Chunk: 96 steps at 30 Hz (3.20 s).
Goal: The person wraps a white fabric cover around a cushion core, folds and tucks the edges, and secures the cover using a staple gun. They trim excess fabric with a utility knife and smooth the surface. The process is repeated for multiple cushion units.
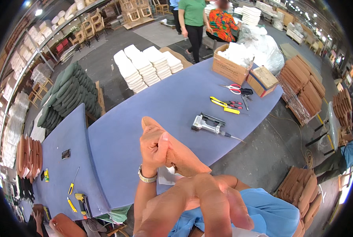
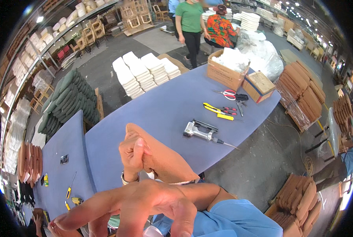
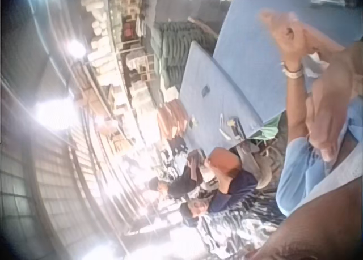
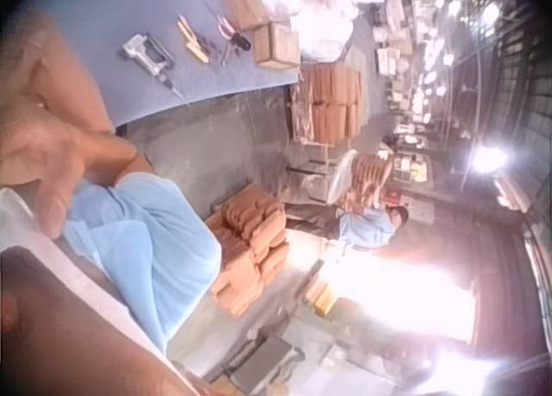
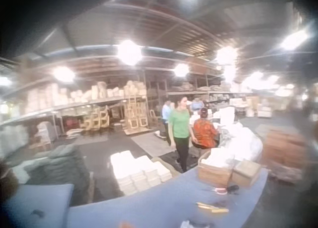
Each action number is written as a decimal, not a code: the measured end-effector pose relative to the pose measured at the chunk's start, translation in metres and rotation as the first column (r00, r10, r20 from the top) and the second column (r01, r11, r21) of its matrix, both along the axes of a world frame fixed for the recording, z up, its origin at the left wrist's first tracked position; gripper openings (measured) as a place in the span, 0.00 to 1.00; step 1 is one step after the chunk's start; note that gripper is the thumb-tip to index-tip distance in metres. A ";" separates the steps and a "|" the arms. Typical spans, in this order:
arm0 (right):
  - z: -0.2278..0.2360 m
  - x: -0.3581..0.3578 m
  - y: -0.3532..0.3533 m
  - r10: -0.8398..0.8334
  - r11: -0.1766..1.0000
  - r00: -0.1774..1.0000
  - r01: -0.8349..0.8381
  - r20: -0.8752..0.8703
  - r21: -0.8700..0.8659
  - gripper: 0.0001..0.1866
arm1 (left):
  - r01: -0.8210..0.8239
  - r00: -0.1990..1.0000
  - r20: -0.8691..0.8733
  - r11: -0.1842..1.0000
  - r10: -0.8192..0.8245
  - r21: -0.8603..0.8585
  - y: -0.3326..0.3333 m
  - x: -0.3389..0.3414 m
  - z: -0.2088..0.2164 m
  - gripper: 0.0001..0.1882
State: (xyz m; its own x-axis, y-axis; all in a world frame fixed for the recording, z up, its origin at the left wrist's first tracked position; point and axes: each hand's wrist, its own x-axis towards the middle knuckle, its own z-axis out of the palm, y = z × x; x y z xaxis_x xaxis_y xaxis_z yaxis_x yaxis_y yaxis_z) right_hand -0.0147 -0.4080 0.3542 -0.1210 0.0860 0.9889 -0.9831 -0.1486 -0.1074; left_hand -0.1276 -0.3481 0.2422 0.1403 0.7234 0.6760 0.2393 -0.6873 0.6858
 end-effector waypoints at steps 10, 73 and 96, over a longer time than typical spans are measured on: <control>-0.003 -0.023 -0.016 -0.082 0.979 0.959 0.027 -0.271 -0.201 0.30 | -0.014 0.998 0.057 1.000 0.014 0.004 0.004 -0.002 -0.003 0.23; -0.218 0.179 0.154 -0.341 0.430 -0.171 0.846 0.924 0.315 0.14 | -0.582 -0.018 0.544 0.434 0.839 -0.688 -0.186 -0.149 -0.193 0.24; -0.207 0.057 0.284 -0.181 0.595 0.214 0.801 0.960 -0.066 0.41 | -0.172 -0.302 0.491 0.460 0.817 -0.871 -0.153 0.071 -0.234 0.15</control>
State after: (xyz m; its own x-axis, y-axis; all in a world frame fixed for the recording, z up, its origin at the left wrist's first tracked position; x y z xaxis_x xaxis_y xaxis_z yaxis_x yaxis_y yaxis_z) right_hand 0.0421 -0.1238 0.1471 -0.5097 0.8476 0.1476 -0.2694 0.0057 -0.9630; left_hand -0.0562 -0.5012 0.0083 -0.8007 0.2121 -0.5602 -0.5970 -0.3588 0.7175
